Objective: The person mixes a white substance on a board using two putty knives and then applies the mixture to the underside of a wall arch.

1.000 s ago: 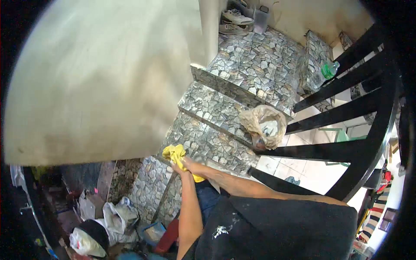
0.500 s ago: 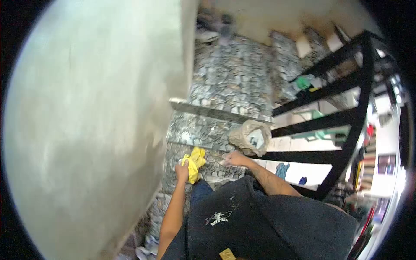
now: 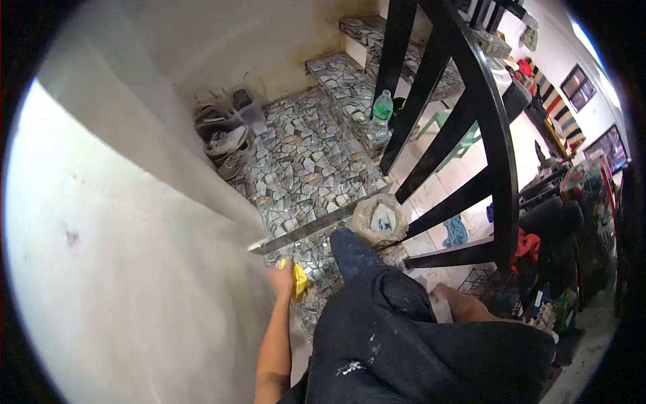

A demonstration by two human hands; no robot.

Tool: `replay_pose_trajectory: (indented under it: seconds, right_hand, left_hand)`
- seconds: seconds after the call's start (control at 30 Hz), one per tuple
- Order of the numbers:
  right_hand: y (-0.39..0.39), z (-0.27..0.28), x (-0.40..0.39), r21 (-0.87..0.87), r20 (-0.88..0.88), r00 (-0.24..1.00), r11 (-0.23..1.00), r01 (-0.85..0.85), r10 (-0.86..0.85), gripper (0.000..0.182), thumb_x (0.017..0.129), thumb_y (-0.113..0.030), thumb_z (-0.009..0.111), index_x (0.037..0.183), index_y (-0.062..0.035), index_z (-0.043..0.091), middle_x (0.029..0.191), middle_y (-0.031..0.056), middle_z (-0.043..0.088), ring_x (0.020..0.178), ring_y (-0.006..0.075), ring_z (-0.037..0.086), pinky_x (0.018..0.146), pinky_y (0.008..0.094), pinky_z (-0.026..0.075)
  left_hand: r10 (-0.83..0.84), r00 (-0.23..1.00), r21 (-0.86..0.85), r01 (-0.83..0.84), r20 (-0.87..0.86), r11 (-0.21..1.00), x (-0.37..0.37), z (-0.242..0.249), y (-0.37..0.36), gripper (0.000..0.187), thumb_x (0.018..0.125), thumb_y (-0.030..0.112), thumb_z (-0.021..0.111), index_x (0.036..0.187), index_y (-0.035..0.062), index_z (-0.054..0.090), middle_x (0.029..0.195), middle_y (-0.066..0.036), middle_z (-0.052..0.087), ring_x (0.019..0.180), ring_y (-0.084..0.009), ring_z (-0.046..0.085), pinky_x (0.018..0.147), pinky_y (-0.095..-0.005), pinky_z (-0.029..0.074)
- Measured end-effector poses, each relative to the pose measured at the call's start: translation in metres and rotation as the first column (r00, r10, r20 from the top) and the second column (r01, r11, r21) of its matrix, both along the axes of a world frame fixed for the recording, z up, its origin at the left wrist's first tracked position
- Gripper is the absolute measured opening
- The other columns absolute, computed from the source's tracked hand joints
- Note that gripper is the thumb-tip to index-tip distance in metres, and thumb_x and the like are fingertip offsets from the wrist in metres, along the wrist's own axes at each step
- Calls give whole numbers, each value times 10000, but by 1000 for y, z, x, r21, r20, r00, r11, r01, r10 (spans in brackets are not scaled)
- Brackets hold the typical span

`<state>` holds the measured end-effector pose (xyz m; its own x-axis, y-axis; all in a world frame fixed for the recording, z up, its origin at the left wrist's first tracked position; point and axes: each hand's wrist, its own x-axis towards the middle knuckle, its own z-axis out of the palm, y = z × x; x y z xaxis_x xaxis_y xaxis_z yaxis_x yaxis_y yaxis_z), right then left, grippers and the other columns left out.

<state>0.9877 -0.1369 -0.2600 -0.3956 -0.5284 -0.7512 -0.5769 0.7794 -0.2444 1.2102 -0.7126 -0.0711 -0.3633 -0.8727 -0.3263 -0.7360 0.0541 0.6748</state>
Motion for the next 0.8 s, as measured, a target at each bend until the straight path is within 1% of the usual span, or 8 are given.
replay_pose_trajectory:
  seconds: [0.03,0.13,0.2,0.3,0.43,0.57,0.67,0.8]
  right_hand:
    - [19,-21,7,-159,17,994,981,109,-108,282,826,-277,555,968,-51,646,833,132,659,706,262,643,679,366,521]
    - [13,11,18,581,401,551,668,465,-732,321,837,-303,551,1021,-53,632,838,128,656,707,243,643,633,348,532]
    - [-36,-6,-17,490,402,582,703,515,-707,327,825,-348,571,962,-62,652,804,113,649,730,222,633,624,359,522]
    - [-107,-32,-55,294,407,684,796,528,-605,327,797,-372,597,895,-68,667,760,103,641,743,212,622,622,375,506]
    - [-248,-33,-126,-574,130,943,752,323,-305,270,733,-289,621,862,-54,650,722,125,641,707,253,614,650,392,484]
    - [-409,-6,-211,-16,-458,807,904,-427,373,308,774,-295,588,889,-13,630,811,155,622,770,329,602,707,439,477]
    - [-512,59,-278,-437,-23,998,898,41,-56,348,743,-322,624,927,-26,617,830,171,623,780,334,601,709,427,476]
    - [-623,165,-340,-528,243,939,778,340,-245,375,707,-335,651,930,-36,613,849,193,622,788,341,601,707,420,474]
  left_hand:
    - [-39,998,-23,41,56,999,-18,9,-9,427,741,320,670,851,-89,608,816,-264,629,753,-377,612,690,-429,462]
    - [-180,983,-129,181,23,975,-81,36,-53,425,758,321,664,897,-77,608,840,-269,627,788,-396,610,710,-442,465]
    - [-164,986,-372,144,-24,917,-126,-21,-107,469,764,343,672,937,-84,588,863,-275,623,836,-416,603,734,-455,465]
    - [-315,949,-133,315,19,940,-221,34,-164,548,726,376,713,949,-101,563,904,-296,611,894,-427,592,758,-449,465]
    - [-445,895,11,446,-14,895,-300,13,-243,568,686,328,750,1002,-95,538,947,-292,607,919,-421,590,773,-427,465]
    - [-565,825,-193,553,-5,810,-347,56,-285,541,694,237,749,1073,-71,518,993,-233,620,924,-355,605,801,-384,462]
    - [-424,899,-131,410,-107,903,-379,97,-316,469,710,153,732,1081,-50,529,1013,-179,626,923,-267,607,829,-350,455]
    - [-189,958,-56,182,-217,982,-401,123,-359,445,730,94,721,1108,-41,529,1033,-136,617,941,-222,578,863,-328,435]
